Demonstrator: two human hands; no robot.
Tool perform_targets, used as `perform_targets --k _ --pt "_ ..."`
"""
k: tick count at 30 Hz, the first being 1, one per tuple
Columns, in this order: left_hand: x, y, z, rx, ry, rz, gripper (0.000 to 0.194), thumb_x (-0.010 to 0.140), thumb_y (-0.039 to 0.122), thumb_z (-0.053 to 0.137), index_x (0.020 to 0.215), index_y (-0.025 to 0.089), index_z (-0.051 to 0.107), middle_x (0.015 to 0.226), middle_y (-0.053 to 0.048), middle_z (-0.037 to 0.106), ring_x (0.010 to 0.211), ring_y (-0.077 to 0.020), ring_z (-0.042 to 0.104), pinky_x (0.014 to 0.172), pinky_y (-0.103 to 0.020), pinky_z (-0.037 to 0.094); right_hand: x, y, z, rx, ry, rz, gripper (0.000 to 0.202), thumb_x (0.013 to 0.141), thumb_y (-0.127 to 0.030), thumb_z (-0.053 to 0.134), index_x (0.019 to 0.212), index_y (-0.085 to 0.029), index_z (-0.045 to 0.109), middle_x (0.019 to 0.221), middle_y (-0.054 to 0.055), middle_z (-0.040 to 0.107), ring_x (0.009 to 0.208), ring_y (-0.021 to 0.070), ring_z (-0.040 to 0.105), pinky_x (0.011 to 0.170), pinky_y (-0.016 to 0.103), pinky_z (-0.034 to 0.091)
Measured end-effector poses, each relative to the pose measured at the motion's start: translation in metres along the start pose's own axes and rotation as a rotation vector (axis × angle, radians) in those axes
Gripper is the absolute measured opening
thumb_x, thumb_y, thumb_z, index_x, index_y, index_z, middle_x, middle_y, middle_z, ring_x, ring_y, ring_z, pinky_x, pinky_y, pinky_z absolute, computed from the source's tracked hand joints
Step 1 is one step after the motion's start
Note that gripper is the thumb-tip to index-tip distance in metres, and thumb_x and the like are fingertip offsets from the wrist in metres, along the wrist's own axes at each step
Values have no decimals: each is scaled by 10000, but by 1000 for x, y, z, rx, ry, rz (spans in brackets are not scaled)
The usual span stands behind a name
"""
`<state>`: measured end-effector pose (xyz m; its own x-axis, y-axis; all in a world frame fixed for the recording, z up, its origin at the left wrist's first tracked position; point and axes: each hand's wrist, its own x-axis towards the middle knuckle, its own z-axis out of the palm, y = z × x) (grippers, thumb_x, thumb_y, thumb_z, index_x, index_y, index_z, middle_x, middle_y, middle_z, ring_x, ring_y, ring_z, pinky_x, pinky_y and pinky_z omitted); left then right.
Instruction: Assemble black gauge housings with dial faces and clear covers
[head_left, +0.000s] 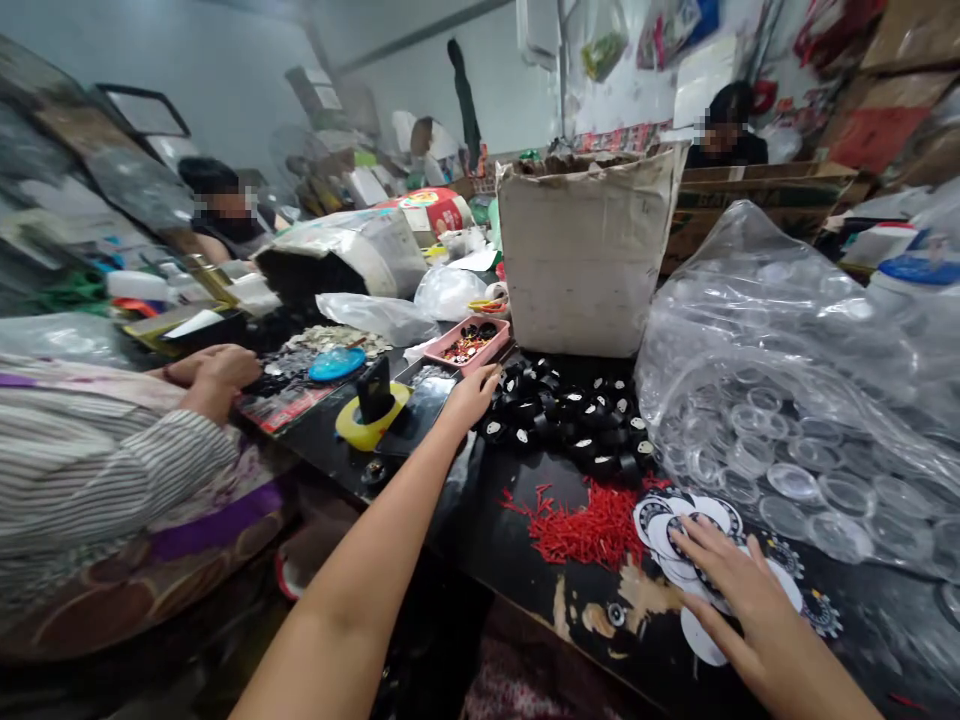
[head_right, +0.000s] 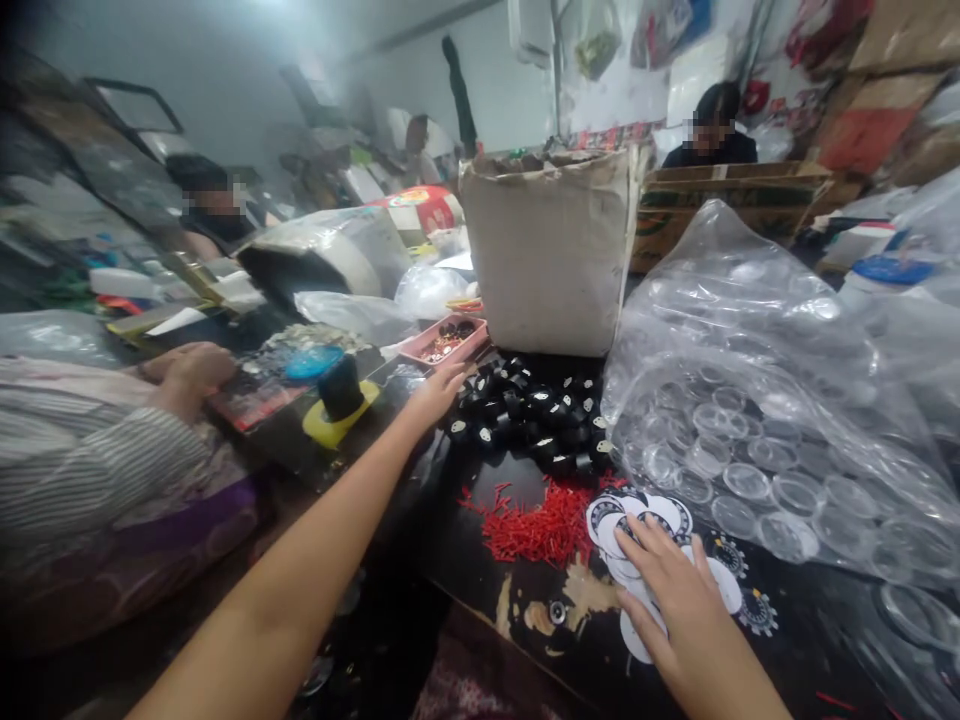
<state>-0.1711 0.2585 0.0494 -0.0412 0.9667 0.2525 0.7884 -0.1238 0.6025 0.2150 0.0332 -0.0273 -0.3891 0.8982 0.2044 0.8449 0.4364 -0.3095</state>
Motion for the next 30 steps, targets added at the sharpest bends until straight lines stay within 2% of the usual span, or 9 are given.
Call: perform_targets --k 4,6,9,11,14,21,23,27,30 --pt "41 -3 17 5 -126 -14 337 928 347 594 1224 187 590 1278 -100 600 1084 -242 619 909 -464 533 -27 -19 -1 50 59 54 501 972 -366 464 1467 -298 433 1436 62 547 1342 314 488 1082 639 394" --pt "45 -4 30 6 -175 -46 338 928 354 593 1220 185 592 1273 -98 602 1082 -244 619 907 -463 533 -35 -27 -1 27 49 62 492 972 -359 461 1460 -306 443 1441 59 541 1346 322 481 1066 650 405" --pt "38 -5 48 2 -230 -90 342 926 365 594 1213 178 595 1258 -97 609 1079 -247 621 906 -466 532 -37 -33 3 -41 -31 77 539 965 -330 452 1498 -316 375 1524 61 429 1406 342 385 1061 685 375" --pt "28 -3 54 -4 -243 -110 348 926 367 593 1217 177 592 1257 -98 610 1080 -246 621 908 -470 530 -33 -29 6 -71 -86 83 545 966 -284 421 1505 -323 357 1549 54 387 1430 335 342 1071 697 341" --pt "7 1 54 0 -222 -146 348 928 367 590 1218 176 592 1253 -98 613 1076 -244 623 907 -469 530 -24 -18 11 -72 -106 84 508 976 -239 368 1475 -317 413 1531 57 423 1435 311 342 1092 700 291" --pt "-39 7 50 26 -105 -230 334 926 389 591 1175 169 615 1209 -91 638 1050 -238 636 903 -464 531 -8 -7 8 132 55 93 416 993 -337 377 1359 -245 552 1460 111 522 1419 317 377 1128 695 211" --pt "-51 11 45 11 -56 -212 340 937 398 569 1189 174 614 1239 -98 637 1089 -243 630 941 -480 512 -10 -9 4 201 110 124 391 993 -363 391 1310 -243 586 1418 112 564 1397 309 418 1147 675 201" --pt "-88 26 27 -4 65 -112 415 1017 352 338 1328 168 543 1373 -117 597 1283 -245 537 1088 -431 406 -17 -8 -5 273 168 164 337 982 -369 431 1218 -238 633 1292 94 658 1336 287 499 1177 633 203" --pt "-120 38 20 8 33 16 453 964 390 451 1353 174 532 1373 -103 608 1301 -252 525 1116 -389 375 -18 -9 -8 282 157 152 300 966 -361 474 1185 -252 648 1225 71 697 1297 290 539 1167 640 235"
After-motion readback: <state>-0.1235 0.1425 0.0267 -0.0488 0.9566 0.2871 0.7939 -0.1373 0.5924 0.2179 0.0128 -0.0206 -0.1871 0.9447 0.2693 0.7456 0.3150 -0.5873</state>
